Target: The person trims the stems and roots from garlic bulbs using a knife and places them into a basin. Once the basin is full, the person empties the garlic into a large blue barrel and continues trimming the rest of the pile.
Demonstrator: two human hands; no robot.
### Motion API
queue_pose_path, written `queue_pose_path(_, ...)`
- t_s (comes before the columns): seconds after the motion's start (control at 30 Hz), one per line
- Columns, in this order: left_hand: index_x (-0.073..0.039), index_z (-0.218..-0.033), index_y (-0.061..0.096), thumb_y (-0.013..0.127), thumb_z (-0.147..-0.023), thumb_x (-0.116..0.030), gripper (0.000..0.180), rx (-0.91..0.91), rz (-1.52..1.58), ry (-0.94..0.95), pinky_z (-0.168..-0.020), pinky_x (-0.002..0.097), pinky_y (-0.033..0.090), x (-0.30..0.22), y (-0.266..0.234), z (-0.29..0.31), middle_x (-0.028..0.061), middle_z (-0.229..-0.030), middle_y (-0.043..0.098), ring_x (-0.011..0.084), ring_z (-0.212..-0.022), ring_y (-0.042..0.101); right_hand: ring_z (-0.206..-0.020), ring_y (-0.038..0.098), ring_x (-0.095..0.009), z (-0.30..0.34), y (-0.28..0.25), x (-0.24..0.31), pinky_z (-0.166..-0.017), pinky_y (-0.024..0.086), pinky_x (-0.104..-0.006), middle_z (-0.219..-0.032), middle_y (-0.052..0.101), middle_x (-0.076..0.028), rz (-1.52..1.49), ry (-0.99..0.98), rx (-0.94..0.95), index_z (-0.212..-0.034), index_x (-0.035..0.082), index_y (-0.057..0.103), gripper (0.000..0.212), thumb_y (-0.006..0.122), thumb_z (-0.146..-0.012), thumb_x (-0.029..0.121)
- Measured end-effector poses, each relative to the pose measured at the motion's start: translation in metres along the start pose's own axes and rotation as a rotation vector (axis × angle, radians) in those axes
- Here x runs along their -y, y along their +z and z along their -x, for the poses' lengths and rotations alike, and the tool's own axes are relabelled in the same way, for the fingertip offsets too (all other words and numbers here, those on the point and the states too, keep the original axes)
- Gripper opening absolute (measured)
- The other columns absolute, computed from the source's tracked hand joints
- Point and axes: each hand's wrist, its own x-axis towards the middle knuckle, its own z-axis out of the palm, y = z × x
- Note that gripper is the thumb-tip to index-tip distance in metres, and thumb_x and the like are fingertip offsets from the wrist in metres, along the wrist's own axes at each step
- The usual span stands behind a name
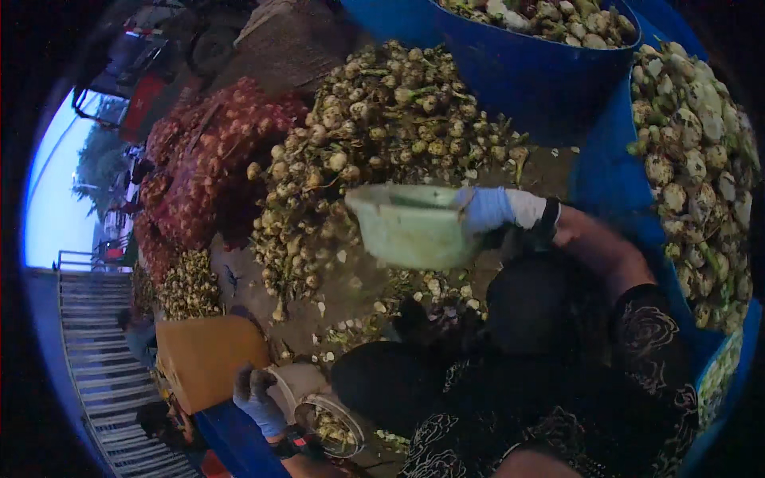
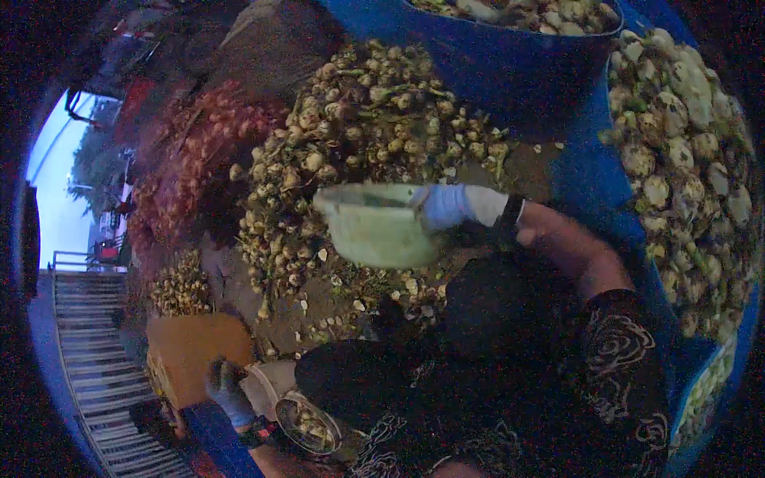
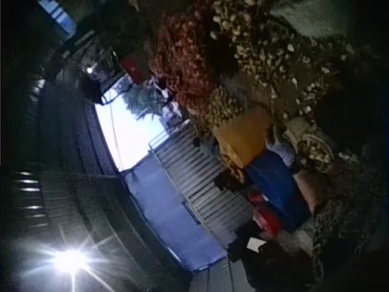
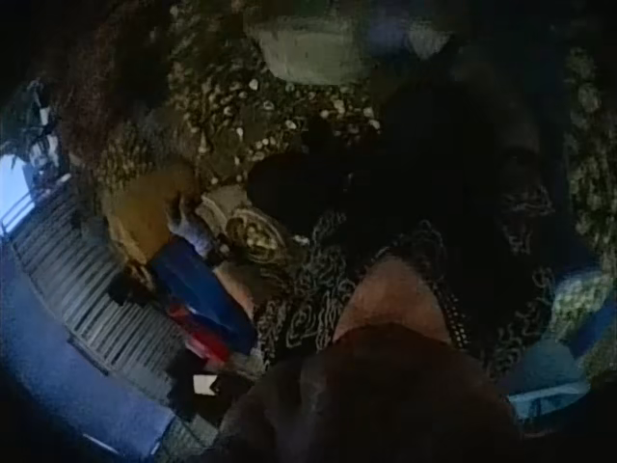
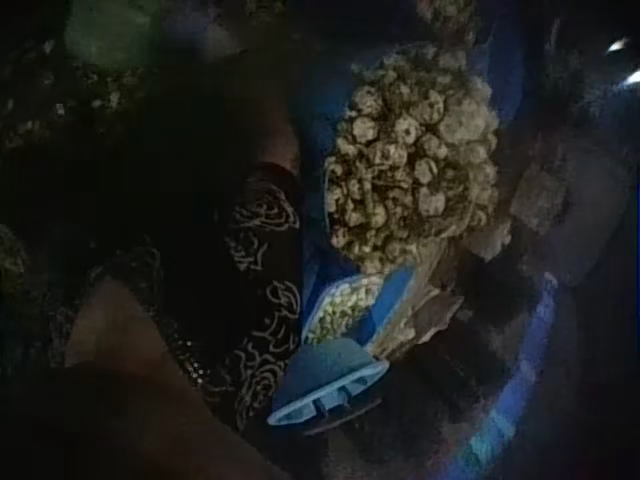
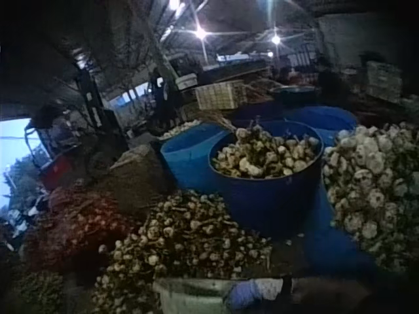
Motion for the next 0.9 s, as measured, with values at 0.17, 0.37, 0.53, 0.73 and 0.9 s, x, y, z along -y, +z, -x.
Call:
queue_pose_path(0.17, 0.001, -0.081, 0.058, 0.059, -0.080, -0.017, 0.018, 0.052, -0.034, -0.056, -0.053, 0.0256, 0.042, 0.004, 0.007, 0.020, 0.0040, -0.062, 0.054, 0.0128, -0.055, 0.052, -0.064, 0.061, -0.030, -0.029, 0.013, 0.054, -0.056, 0.047, -0.0396, -0.074, 0.065, -0.013, -0.458, 0.322, 0.501, -0.079, 0.007, 0.066, 0.027, 0.066, -0.063, 0.029)
queue_pose_path(0.37, 0.000, -0.078, 0.060, 0.059, -0.079, -0.018, 0.018, 0.287, -0.459, 0.164, -0.051, 0.0248, 0.040, 0.038, 0.042, -0.011, 0.0027, -0.065, 0.056, 0.0124, -0.054, 0.052, -0.086, 0.062, -0.026, -0.021, 0.060, 0.052, -0.073, 0.050, -0.0335, -0.097, 0.065, -0.012, -0.792, 0.048, 0.637, -0.105, 0.006, 0.062, 0.042, 0.068, -0.069, 0.027)
queue_pose_path(0.53, -0.001, -0.083, 0.061, 0.062, -0.078, -0.016, 0.016, 0.408, -0.037, -0.269, -0.053, 0.0239, 0.042, 0.058, 0.118, -0.068, 0.0027, -0.073, 0.060, 0.0115, -0.061, 0.056, -0.089, 0.061, -0.027, 0.006, 0.080, -0.008, -0.077, 0.049, -0.0366, -0.098, 0.064, -0.014, -0.861, 0.806, -0.002, -0.110, 0.005, 0.059, 0.059, 0.076, -0.063, 0.036)
queue_pose_path(0.73, 0.001, -0.092, 0.061, 0.063, -0.079, -0.009, 0.016, 0.802, 0.015, -0.313, -0.062, 0.0261, 0.048, 0.096, 0.265, -0.123, 0.0056, -0.081, 0.064, 0.0122, -0.070, 0.059, -0.096, 0.059, -0.028, 0.012, 0.116, 0.000, -0.083, 0.045, -0.0378, -0.101, 0.063, -0.017, -0.808, 0.832, 0.453, -0.114, 0.005, 0.056, 0.058, 0.070, -0.071, 0.041)
queue_pose_path(0.9, 0.000, -0.101, 0.061, 0.067, -0.077, -0.016, 0.029, 1.096, -0.199, -0.024, -0.074, 0.0294, 0.049, 0.123, 0.370, -0.149, 0.0117, -0.092, 0.064, 0.0176, -0.081, 0.061, -0.090, 0.060, -0.030, 0.025, 0.136, -0.042, -0.076, 0.048, -0.0379, -0.094, 0.061, -0.018, -0.667, 1.217, 0.024, -0.110, 0.005, 0.056, 0.056, 0.065, -0.074, 0.047)
